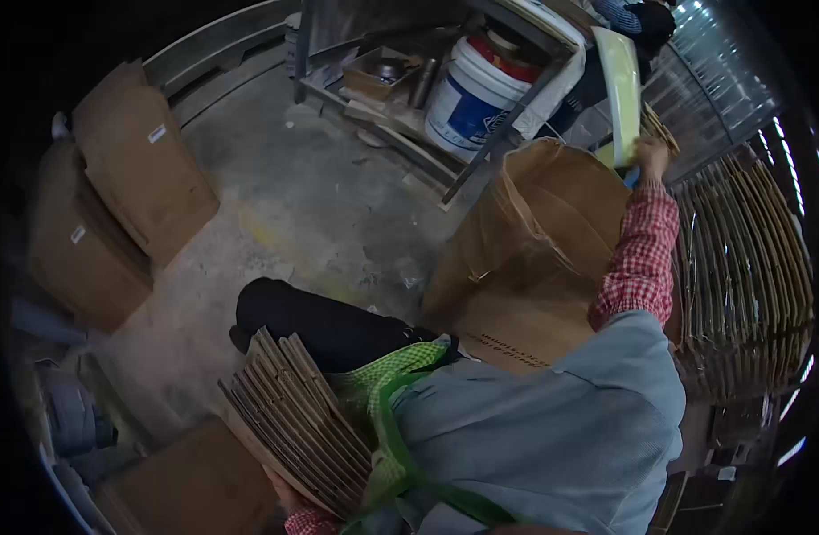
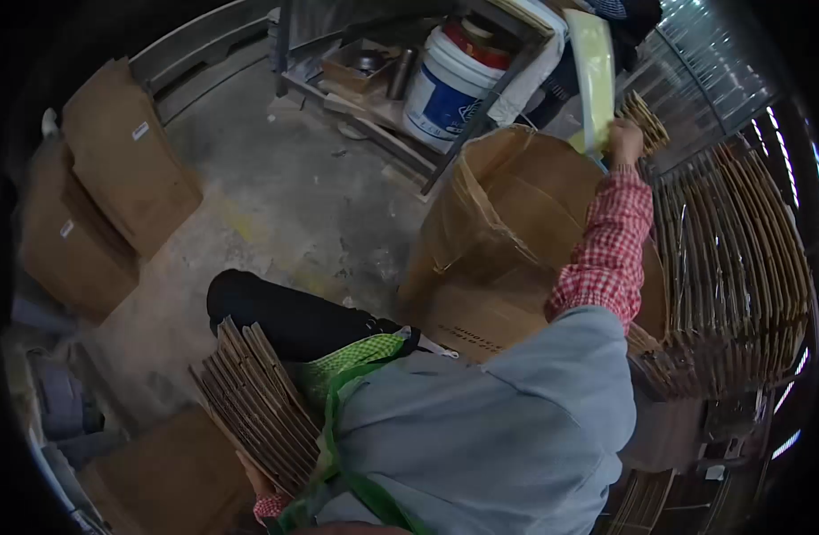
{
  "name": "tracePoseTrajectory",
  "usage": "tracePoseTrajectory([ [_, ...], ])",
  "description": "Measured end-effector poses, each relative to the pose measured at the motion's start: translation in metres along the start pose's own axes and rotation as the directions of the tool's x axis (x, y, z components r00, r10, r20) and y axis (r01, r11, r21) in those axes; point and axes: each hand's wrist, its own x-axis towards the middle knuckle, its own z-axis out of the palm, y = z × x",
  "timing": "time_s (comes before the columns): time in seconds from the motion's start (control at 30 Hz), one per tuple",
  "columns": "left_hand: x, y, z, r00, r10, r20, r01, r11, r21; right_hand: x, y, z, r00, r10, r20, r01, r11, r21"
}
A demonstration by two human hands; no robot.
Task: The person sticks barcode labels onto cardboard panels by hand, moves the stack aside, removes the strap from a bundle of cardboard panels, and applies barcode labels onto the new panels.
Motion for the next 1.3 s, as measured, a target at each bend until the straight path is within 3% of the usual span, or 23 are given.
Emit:
tracePoseTrajectory([
  [0.03, -0.007, 0.015, 0.014, 0.995, -0.066, -0.081, 0.065, 0.998, -0.013, 0.002, 0.06, -0.026, 0.99, 0.113, -0.081, -0.121, 0.986, -0.111],
  [0.07, -0.02, 0.032, 0.034, 0.978, -0.132, -0.16, 0.129, 0.991, -0.029, -0.037, 0.069, -0.042, 0.949, 0.31, -0.055, -0.309, 0.951, 0.024],
  [0.1, -0.014, 0.025, 0.025, 0.996, 0.01, -0.088, -0.009, 1.0, 0.02, -0.053, 0.107, -0.045, 0.954, 0.293, 0.061, -0.294, 0.956, 0.011],
  [0.17, -0.007, 0.026, 0.031, 1.0, -0.004, -0.03, 0.005, 0.999, 0.037, -0.084, 0.184, -0.052, 0.924, 0.247, 0.291, -0.258, 0.966, -0.003],
  [0.23, -0.006, 0.031, 0.025, 0.999, -0.034, -0.005, 0.034, 0.999, 0.017, -0.13, 0.177, -0.038, 0.803, 0.566, 0.188, -0.593, 0.791, 0.15],
  [0.3, 0.022, 0.008, -0.003, 0.999, 0.003, -0.041, -0.002, 1.0, 0.021, -0.131, 0.228, -0.022, 0.875, 0.386, 0.293, -0.386, 0.921, -0.06],
  [0.33, 0.036, -0.001, -0.017, 0.996, 0.03, -0.078, -0.028, 0.999, 0.018, -0.149, 0.159, -0.031, 0.723, 0.622, 0.301, -0.668, 0.74, 0.074],
  [0.4, 0.039, 0.003, -0.011, 0.993, 0.037, -0.109, -0.041, 0.999, -0.034, -0.135, 0.176, -0.016, 0.685, 0.695, 0.221, -0.692, 0.715, -0.102],
  [0.43, 0.029, 0.005, -0.005, 0.99, 0.028, -0.142, -0.041, 0.995, -0.093, -0.124, 0.2, -0.009, 0.885, 0.429, 0.182, -0.385, 0.893, -0.234],
  [0.53, 0.021, -0.001, -0.004, 0.96, 0.0, -0.281, -0.016, 0.998, -0.054, -0.094, 0.084, 0.021, 0.948, 0.194, 0.253, 0.02, 0.755, -0.655],
  [0.57, -0.005, 0.026, 0.024, 0.934, -0.106, -0.342, 0.079, 0.993, -0.093, -0.062, 0.102, 0.049, 0.864, -0.36, 0.353, 0.452, 0.863, -0.226],
  [0.6, 0.004, 0.035, 0.021, 0.89, 0.145, -0.432, 0.176, 0.765, 0.619, -0.03, 0.062, 0.08, 0.864, -0.281, 0.418, 0.484, 0.691, -0.537],
  [0.67, 0.045, -0.014, -0.005, 0.828, 0.215, -0.518, 0.253, 0.681, 0.687, -0.06, -0.057, 0.132, 0.686, -0.693, 0.224, 0.722, 0.687, -0.084],
  [0.73, -0.004, 0.046, 0.034, 0.884, 0.161, -0.439, 0.261, 0.61, 0.748, -0.12, -0.17, 0.187, 0.622, -0.74, 0.256, 0.511, 0.631, 0.584],
  [0.8, -0.003, 0.045, 0.04, 0.885, 0.186, -0.426, 0.231, 0.621, 0.749, -0.257, -0.291, 0.163, 0.239, -0.941, 0.241, 0.594, 0.338, 0.73],
  [0.87, -0.003, 0.035, 0.036, 0.853, 0.261, -0.451, 0.187, 0.655, 0.732, -0.374, -0.355, 0.173, -0.06, -0.919, 0.39, 0.249, 0.364, 0.898],
  [0.9, -0.003, 0.027, 0.042, 0.805, 0.304, -0.509, 0.173, 0.701, 0.692, -0.421, -0.381, 0.173, -0.261, -0.932, 0.251, 0.233, 0.192, 0.953],
  [0.97, -0.019, 0.028, 0.035, 0.744, 0.408, -0.529, 0.103, 0.712, 0.694, -0.52, -0.414, 0.154, -0.548, -0.827, 0.129, 0.083, 0.1, 0.992],
  [1.03, -0.055, 0.052, 0.02, 0.807, 0.502, -0.312, -0.202, 0.729, 0.654, -0.599, -0.428, 0.133, -0.778, -0.613, -0.136, -0.08, -0.119, 0.99],
  [1.07, -0.068, 0.067, 0.005, 0.739, 0.511, -0.439, -0.313, 0.838, 0.448, -0.633, -0.431, 0.118, -0.867, -0.458, -0.197, -0.146, -0.146, 0.979],
  [1.1, -0.082, 0.084, -0.011, 0.681, 0.474, -0.558, -0.428, 0.876, 0.222, -0.668, -0.426, 0.11, -0.892, -0.344, -0.292, -0.23, -0.211, 0.95],
  [1.17, -0.126, 0.14, -0.052, 0.332, 0.682, -0.651, -0.248, 0.73, 0.638, -0.725, -0.409, 0.094, -0.915, -0.114, -0.387, -0.339, -0.3, 0.892],
  [1.3, -0.174, 0.256, -0.131, 0.174, 0.807, -0.564, 0.098, 0.556, 0.826, -0.803, -0.353, 0.104, -0.889, 0.073, -0.452, -0.458, -0.152, 0.876],
])
